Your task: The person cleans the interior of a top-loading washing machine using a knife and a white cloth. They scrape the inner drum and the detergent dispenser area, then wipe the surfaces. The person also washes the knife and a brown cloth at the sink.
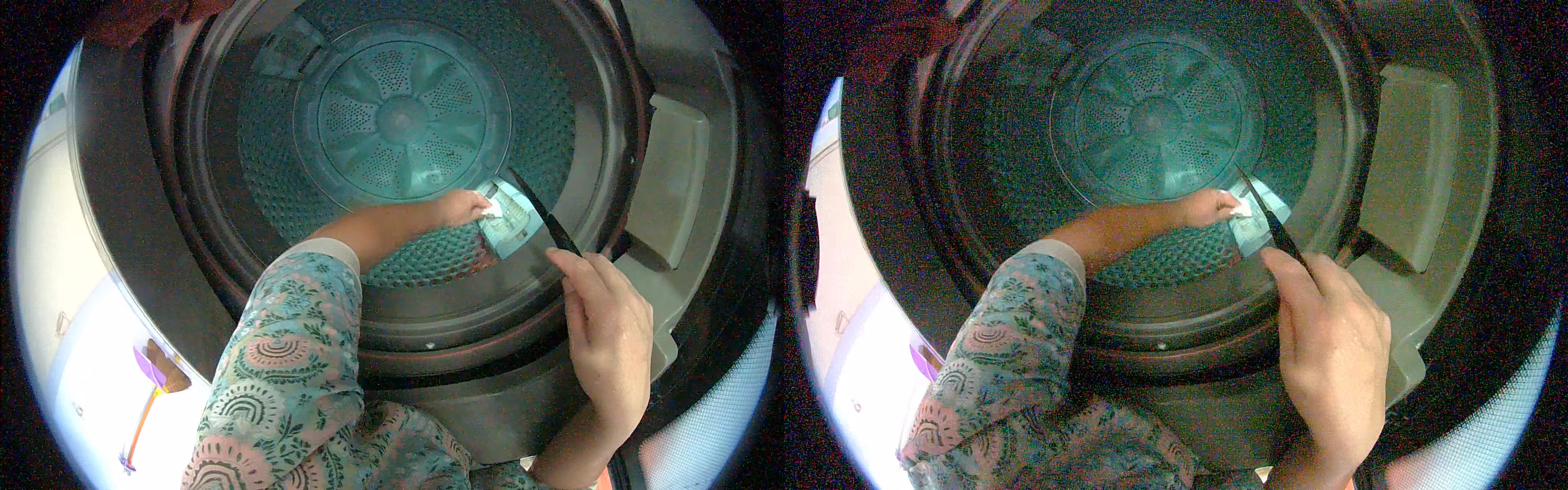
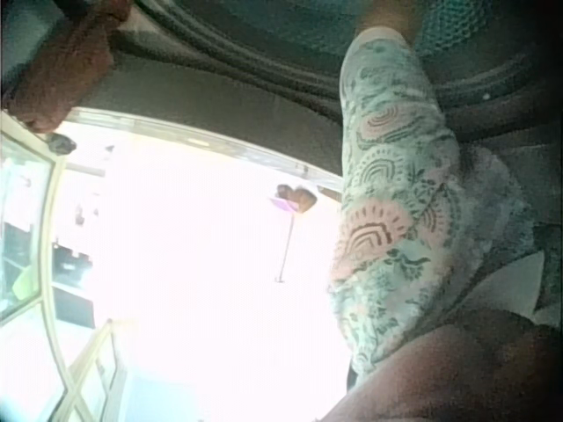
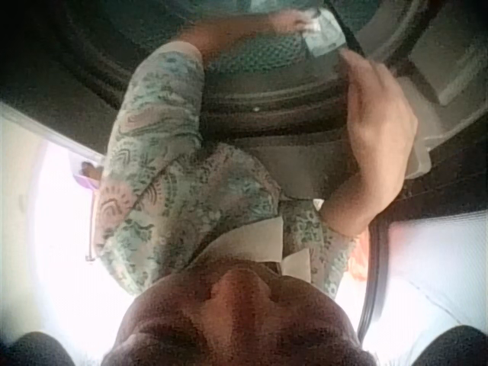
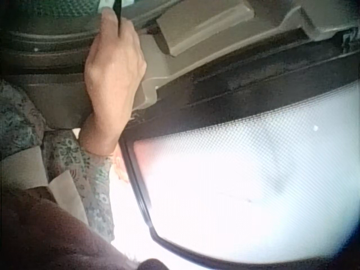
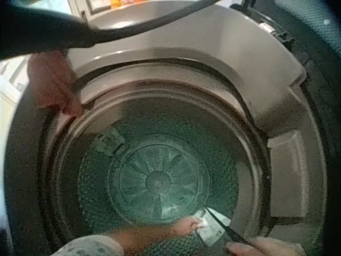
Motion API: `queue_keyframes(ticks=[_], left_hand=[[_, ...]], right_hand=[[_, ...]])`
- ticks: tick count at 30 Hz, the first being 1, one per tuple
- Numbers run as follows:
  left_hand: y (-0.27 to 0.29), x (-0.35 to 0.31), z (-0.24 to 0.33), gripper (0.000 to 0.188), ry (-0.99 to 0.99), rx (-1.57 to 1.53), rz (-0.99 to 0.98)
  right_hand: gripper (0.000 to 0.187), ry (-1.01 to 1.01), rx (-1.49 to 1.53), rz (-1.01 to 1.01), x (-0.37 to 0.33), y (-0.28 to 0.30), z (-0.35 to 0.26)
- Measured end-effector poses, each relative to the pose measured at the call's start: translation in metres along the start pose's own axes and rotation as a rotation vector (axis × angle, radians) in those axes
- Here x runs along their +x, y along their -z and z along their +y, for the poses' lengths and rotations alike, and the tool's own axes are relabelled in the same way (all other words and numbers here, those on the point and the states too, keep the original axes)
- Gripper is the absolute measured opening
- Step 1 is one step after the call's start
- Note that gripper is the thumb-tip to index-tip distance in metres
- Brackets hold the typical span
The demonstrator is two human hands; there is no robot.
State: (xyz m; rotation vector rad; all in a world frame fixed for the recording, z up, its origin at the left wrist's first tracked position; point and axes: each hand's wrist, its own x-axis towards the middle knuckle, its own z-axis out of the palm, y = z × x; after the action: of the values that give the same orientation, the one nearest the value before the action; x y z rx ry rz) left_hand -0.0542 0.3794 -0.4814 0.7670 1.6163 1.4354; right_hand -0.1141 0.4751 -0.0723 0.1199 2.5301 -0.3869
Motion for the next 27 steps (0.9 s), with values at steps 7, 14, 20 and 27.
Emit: queue_keyframes(ticks=[7,14,20,27], left_hand=[[-0.024,-0.014,-0.011,0.017,-0.051,0.029,0.181],[-0.009,0.007,0.002,0.019,0.282,-0.202,-0.086],[0.0,0.016,0.013,0.022,0.347,0.027,-0.211],[0.014,0.033,0.052,0.026,0.406,0.585,-0.403]], right_hand=[[0.027,0.025,0.001,0.021,-0.001,0.0,0.002],[0.028,0.011,-0.027,0.002,-0.001,0.0,0.003],[0.024,-0.032,-0.01,0.023,-0.005,0.001,-0.001],[0.027,-0.014,-0.025,-0.003,0.002,0.004,0.002]])
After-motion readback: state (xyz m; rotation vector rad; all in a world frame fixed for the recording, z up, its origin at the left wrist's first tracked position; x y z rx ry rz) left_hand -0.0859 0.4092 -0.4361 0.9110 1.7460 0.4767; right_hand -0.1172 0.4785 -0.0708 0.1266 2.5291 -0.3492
